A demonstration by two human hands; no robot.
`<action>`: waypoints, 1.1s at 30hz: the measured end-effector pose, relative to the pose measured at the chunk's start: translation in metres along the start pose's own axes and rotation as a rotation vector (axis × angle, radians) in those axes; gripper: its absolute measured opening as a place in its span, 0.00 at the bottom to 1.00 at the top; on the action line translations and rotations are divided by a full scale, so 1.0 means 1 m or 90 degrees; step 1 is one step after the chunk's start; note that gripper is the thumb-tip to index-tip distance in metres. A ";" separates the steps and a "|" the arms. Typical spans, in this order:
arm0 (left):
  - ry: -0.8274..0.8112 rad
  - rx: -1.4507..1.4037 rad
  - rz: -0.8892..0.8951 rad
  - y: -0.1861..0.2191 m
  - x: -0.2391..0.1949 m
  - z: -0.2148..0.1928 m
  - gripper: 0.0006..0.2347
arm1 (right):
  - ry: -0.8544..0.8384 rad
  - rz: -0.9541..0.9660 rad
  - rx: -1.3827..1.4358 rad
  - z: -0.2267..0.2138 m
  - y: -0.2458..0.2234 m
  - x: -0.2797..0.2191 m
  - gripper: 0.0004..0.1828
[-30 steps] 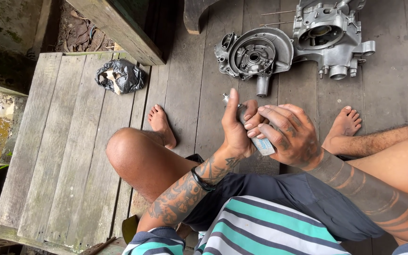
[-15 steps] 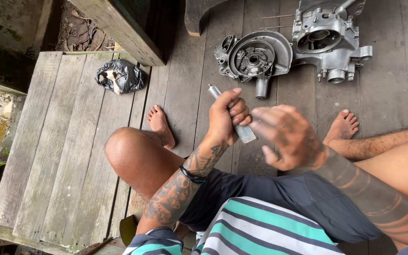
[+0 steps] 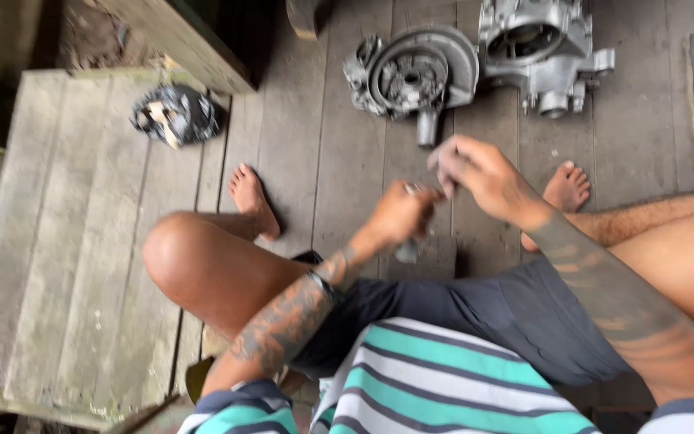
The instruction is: Disassembling and sanding engine components while sitting on a wooden floor.
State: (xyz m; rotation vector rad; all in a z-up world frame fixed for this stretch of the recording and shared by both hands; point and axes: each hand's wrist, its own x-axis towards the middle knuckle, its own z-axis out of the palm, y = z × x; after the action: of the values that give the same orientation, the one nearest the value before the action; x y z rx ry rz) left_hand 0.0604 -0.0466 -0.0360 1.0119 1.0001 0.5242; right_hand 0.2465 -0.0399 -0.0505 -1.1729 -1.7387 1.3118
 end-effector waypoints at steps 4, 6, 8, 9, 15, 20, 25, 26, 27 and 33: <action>0.051 -0.180 -0.023 -0.007 0.028 -0.017 0.14 | 0.144 0.218 0.268 0.020 0.059 0.015 0.19; 0.081 -0.188 -0.012 -0.002 0.026 -0.013 0.14 | 0.139 0.281 0.310 0.035 0.047 0.006 0.20; 0.088 -0.182 0.037 0.015 0.026 -0.009 0.14 | 0.120 0.305 0.373 0.048 0.023 0.003 0.25; 0.090 -0.181 0.041 0.017 0.027 -0.010 0.14 | 0.118 0.301 0.372 0.053 0.024 0.001 0.25; 0.063 -0.030 0.254 0.008 0.029 0.013 0.15 | 0.200 0.367 0.682 0.077 0.020 -0.019 0.18; -0.110 0.044 0.449 0.012 0.008 0.030 0.10 | 0.246 0.371 0.770 0.085 0.085 -0.036 0.19; -0.136 0.102 0.494 0.019 -0.004 0.036 0.12 | 0.296 0.357 0.752 0.096 0.089 -0.040 0.17; -0.134 0.088 0.495 0.020 -0.005 0.038 0.13 | 0.313 0.355 0.744 0.098 0.090 -0.042 0.17; -0.136 0.086 0.493 0.023 -0.003 0.036 0.13 | 0.317 0.357 0.745 0.102 0.090 -0.044 0.17; -0.058 0.047 0.508 0.071 -0.014 0.022 0.14 | 0.374 0.357 0.711 0.096 0.102 -0.050 0.15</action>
State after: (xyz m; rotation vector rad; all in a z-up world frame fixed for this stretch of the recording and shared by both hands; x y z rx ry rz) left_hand 0.0786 -0.0343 0.0365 1.4836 0.5035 1.0842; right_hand 0.2080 -0.1124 -0.1749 -1.1525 -0.1177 1.6490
